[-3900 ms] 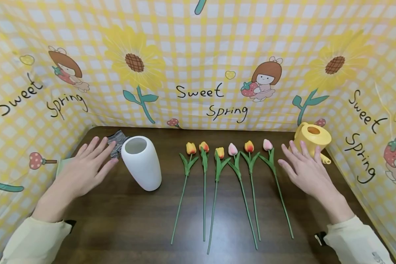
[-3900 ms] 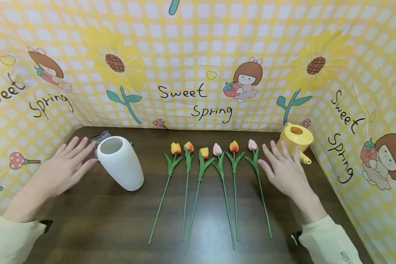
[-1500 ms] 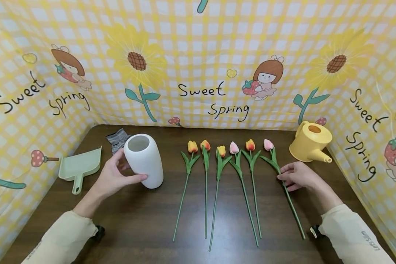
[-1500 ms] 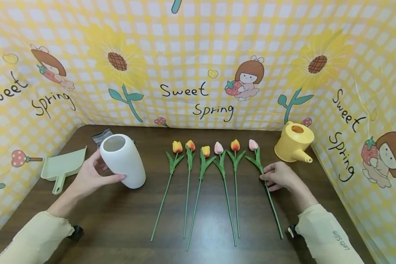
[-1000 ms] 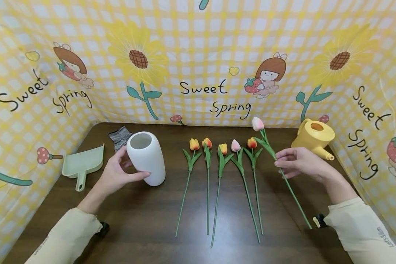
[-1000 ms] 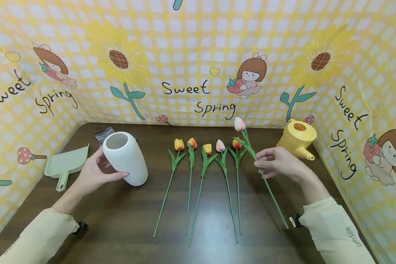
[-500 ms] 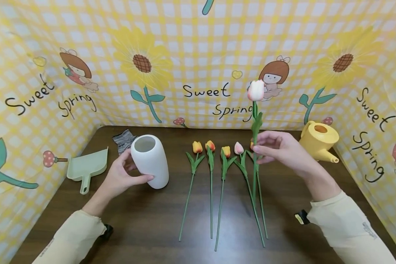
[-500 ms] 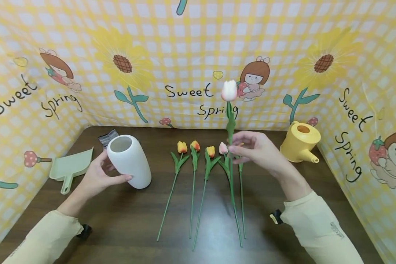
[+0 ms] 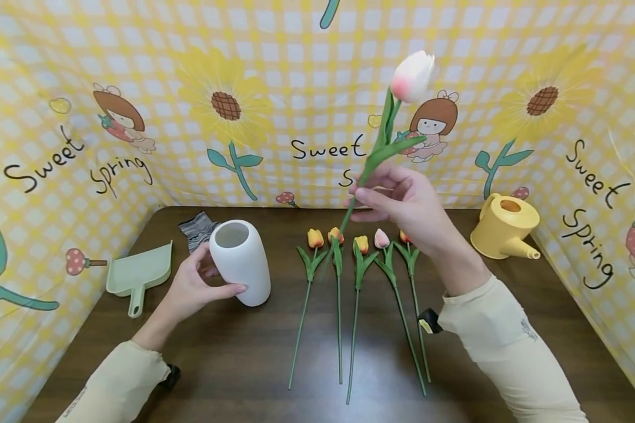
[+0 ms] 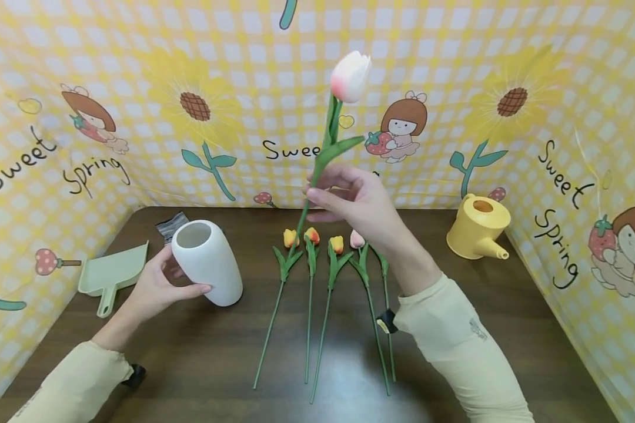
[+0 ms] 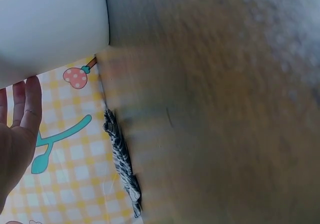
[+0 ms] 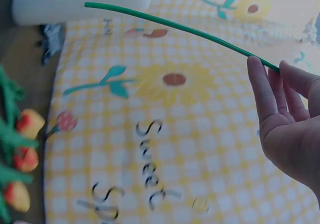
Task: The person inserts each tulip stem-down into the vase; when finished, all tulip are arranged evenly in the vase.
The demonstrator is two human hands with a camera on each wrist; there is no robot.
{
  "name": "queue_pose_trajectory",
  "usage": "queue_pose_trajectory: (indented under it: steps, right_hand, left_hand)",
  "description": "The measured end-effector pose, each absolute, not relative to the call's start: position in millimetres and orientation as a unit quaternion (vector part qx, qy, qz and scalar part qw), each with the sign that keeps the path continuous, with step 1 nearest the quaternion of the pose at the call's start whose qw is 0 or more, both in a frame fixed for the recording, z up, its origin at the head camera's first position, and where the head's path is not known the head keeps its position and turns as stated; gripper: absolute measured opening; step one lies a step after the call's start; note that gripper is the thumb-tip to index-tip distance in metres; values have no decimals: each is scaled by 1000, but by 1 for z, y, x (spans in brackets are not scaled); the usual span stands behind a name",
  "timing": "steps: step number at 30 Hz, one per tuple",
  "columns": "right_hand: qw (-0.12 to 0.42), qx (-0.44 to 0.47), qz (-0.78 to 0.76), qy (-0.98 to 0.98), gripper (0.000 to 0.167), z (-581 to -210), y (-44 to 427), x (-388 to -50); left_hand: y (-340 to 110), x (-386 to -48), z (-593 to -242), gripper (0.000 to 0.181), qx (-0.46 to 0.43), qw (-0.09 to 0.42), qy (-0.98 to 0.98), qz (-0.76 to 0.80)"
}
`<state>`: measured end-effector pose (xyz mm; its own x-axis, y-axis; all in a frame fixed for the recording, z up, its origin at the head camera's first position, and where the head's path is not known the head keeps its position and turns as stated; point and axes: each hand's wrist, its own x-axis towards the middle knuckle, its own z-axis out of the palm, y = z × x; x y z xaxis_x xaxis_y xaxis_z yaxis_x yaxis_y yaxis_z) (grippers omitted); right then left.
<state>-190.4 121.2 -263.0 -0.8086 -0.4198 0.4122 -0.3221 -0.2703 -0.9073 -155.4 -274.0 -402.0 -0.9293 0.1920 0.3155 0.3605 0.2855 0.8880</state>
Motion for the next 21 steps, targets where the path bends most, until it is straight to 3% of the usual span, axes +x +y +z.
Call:
queue_pose_trajectory:
  steps: [7,16,21]
  right_hand:
    - [4,-351,-782,515,18,-240,90,-188]
    - [-81,-365,-808,456,24,-228,48,-189]
    - [-73,-381,-793,470,19,-236,25,-197]
  left_hand:
    - [-281,-165,-422,91,-173,86,-804,-563]
    - [-282,-166,-424,90,-174,85,-804,-562]
    - [-283,-167,-423,89,-171,84,-806,-560]
